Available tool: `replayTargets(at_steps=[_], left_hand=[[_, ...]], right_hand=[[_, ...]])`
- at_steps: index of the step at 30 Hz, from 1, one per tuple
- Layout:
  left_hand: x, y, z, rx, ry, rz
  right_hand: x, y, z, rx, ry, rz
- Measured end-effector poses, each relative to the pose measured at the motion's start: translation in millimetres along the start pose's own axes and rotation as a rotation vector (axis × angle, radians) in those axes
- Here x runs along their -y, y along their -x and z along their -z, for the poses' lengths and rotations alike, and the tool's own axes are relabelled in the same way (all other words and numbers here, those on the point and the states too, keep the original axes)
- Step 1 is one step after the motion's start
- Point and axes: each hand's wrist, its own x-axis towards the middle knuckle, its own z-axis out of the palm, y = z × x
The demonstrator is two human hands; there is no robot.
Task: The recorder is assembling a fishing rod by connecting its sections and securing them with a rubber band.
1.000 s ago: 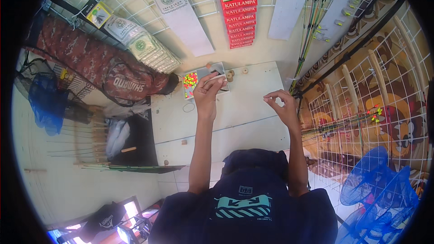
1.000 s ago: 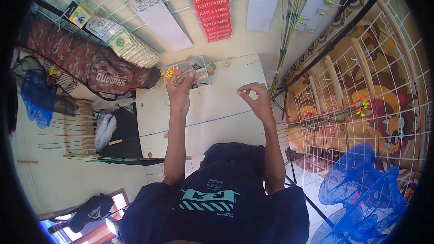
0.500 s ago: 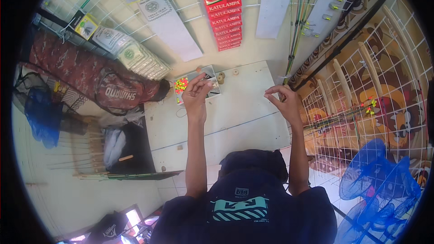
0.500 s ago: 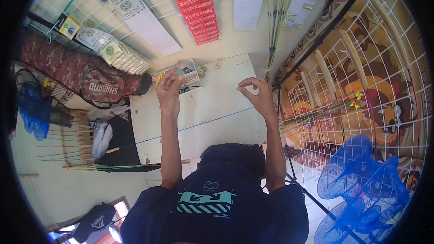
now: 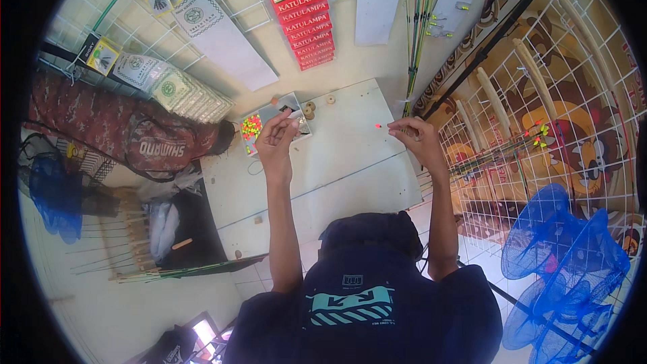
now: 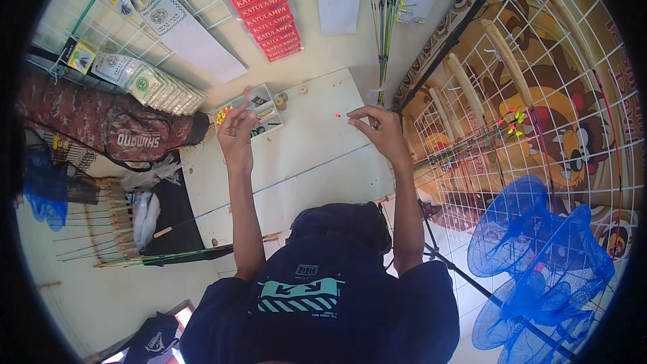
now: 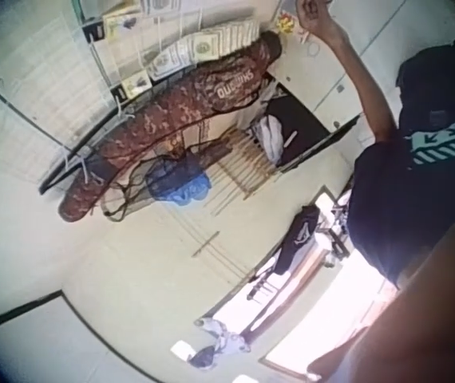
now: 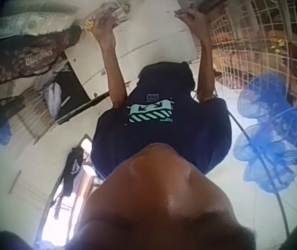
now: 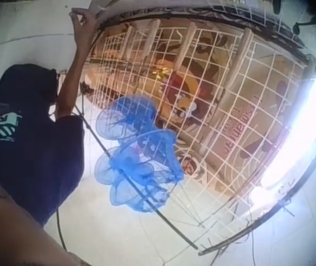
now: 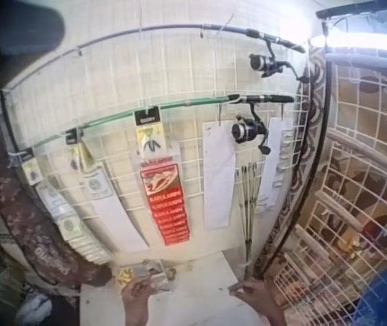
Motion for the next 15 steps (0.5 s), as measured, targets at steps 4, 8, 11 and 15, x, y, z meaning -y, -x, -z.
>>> replayTargets(at_steps=[4,8,11,15], left_hand=[[10,4,3,0.011,0.006,0.024],[22,12,3,0.034,-0.027,0.078],[28,18,-1,0.054,-0.034,0.100],[38,29,-7,0.161,-0.070,0.145]], right_hand=[[-15,2,6,-0.009,0.007,0.006],[-18,7,19,-0.019,0.169,-0.020],[-22,10,28,0.002,0.269,-0.100],[-44,15,28,0.011,0.548,0.033]])
